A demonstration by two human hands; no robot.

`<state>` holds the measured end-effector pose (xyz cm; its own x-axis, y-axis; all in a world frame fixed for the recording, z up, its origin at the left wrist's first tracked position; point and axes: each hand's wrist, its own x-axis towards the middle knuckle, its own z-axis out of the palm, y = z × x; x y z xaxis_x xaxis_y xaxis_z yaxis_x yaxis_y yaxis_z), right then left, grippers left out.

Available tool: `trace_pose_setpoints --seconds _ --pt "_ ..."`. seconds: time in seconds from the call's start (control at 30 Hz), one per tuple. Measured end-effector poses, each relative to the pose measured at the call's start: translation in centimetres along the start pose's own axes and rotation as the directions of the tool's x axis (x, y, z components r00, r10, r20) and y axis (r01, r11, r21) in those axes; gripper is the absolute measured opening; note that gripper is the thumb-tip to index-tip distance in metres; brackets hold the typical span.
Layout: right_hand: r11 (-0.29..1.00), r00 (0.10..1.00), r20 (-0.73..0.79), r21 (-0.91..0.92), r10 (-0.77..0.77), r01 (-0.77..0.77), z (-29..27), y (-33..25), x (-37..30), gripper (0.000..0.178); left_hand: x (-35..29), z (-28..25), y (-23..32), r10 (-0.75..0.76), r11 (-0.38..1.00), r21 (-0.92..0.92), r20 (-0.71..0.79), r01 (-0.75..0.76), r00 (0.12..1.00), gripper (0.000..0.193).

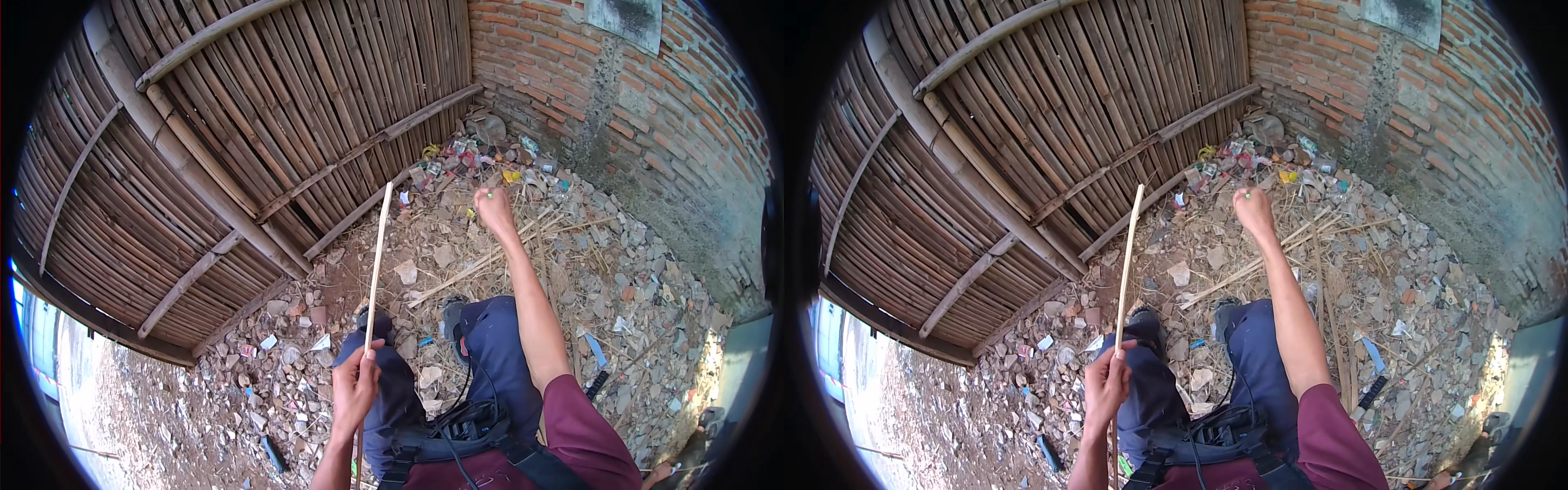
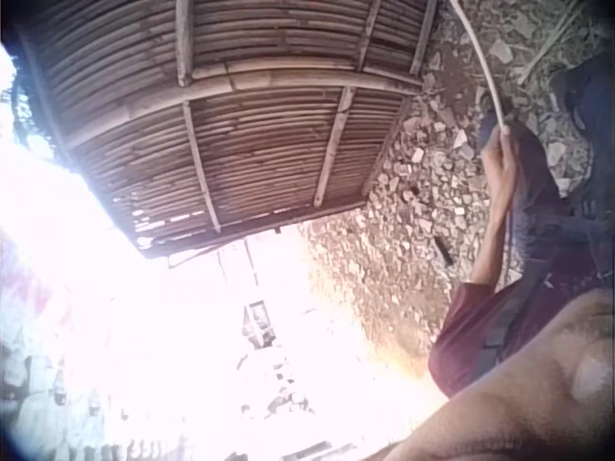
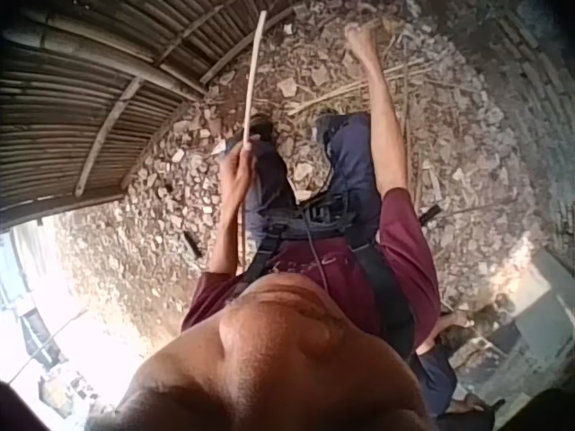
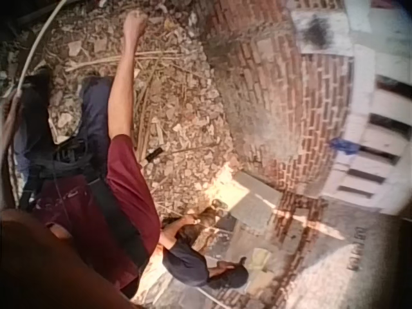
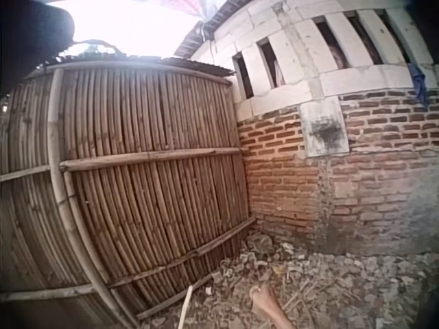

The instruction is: The person whittles and shapes a long thin bamboo strip using a small knife and a larger machete, removing thin shavings from the wood.

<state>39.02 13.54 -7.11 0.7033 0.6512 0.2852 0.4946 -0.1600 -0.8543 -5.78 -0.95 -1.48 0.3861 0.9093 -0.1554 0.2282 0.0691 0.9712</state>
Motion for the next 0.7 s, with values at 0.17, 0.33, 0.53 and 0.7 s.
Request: trace_pose_setpoints --seconds 0.17,0.33,0.53,0.7 --pt "0.974 0.677 0.716 -0.228 0.174 -0.008 1.1 -0.7 -2.5 0.023 1.8 -1.3 0.8 -0.051 0.987 -0.140 0.200 0.080 0.978 0.045" --pt "0.997 0.611 0.791 0.069 -0.039 -0.025 2.2 -3.7 -3.9 0.035 3.4 -1.1 0.4 -0.036 0.980 -0.181 0.224 0.078 0.974 0.046" --pt "0.617 0.700 0.675 0.659 -0.232 -0.430 -0.1 -10.3 -6.6 0.043 3.9 -0.5 0.6 -0.033 0.982 -0.172 0.255 0.079 0.966 0.045" --pt "0.600 0.757 0.591 0.723 -0.278 -0.344 1.7 -11.0 -8.2 0.032 3.9 0.6 1.0 -0.044 0.992 -0.106 0.240 0.071 0.970 0.045"
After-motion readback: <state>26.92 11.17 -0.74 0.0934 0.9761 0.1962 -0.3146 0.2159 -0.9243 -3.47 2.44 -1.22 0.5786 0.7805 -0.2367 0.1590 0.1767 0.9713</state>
